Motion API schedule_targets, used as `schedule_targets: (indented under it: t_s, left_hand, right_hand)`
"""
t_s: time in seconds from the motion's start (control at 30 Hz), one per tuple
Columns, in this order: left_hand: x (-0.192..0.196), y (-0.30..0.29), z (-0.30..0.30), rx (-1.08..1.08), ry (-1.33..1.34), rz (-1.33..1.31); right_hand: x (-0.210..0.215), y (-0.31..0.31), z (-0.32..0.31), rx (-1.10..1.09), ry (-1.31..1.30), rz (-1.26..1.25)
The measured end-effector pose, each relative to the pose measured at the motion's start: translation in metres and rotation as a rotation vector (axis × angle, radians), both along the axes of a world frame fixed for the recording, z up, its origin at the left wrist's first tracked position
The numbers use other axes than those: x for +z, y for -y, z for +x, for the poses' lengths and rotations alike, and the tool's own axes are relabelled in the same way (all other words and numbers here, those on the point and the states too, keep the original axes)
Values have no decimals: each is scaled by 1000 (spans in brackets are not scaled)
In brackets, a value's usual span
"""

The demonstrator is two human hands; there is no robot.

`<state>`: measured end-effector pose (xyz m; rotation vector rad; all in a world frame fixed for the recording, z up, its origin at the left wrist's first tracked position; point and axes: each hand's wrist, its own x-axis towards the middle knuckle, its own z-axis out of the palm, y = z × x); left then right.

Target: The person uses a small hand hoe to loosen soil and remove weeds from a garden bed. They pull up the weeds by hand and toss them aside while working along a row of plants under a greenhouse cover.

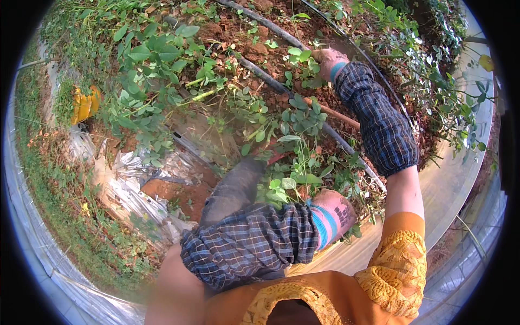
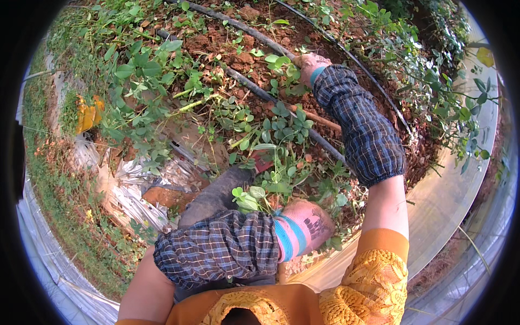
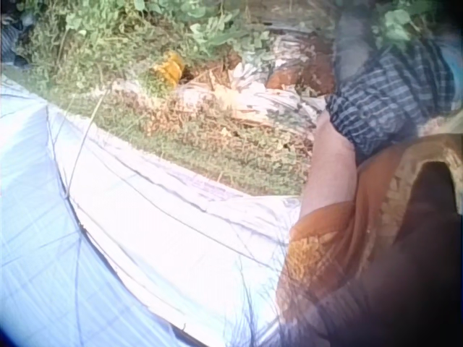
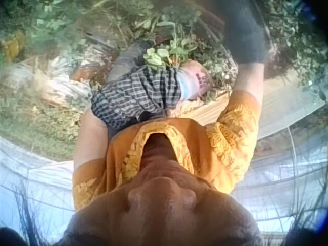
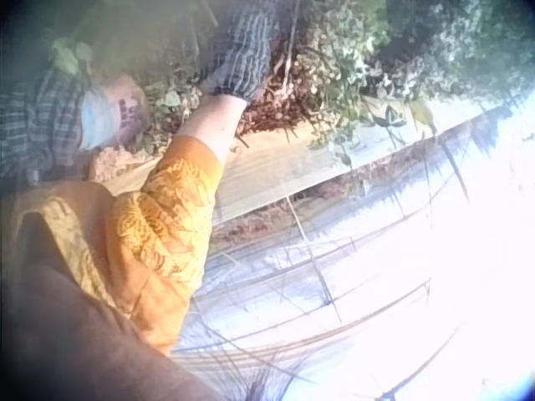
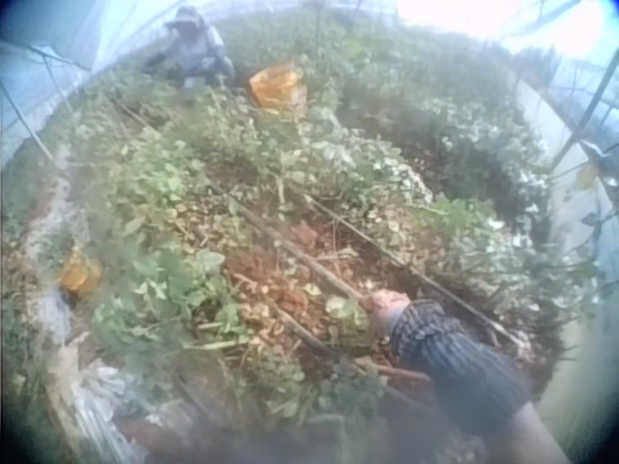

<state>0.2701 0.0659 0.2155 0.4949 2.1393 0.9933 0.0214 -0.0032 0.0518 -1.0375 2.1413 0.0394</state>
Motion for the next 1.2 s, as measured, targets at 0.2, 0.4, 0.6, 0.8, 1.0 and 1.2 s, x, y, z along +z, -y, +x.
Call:
schedule_targets:
  t_s: [0.2, 0.4, 0.6, 0.8, 1.0, 1.2]
  left_hand:
    - [-1, -9, -8, -106, 98, -9]
    - [1, -14, -5, -62, 62, -41]
    - [3, -16, -1, -158, 67, -77]
    - [2, -28, 7, -211, 67, -77]
    - [2, -34, 12, -255, 106, -82]
    - [0, -42, 21, -131, 2, -33]
  right_hand:
    - [-30, 13, 56, 282, 69, 259]
    - [-37, 5, 39, 391, -55, 27]
    - [-8, -114, -2, -190, -2, -223]
    - [-23, -169, 67, 611, 184, 206]
    - [-58, -145, 106, 720, 45, 208]
    - [-12, -200, 81, 485, -55, 150]
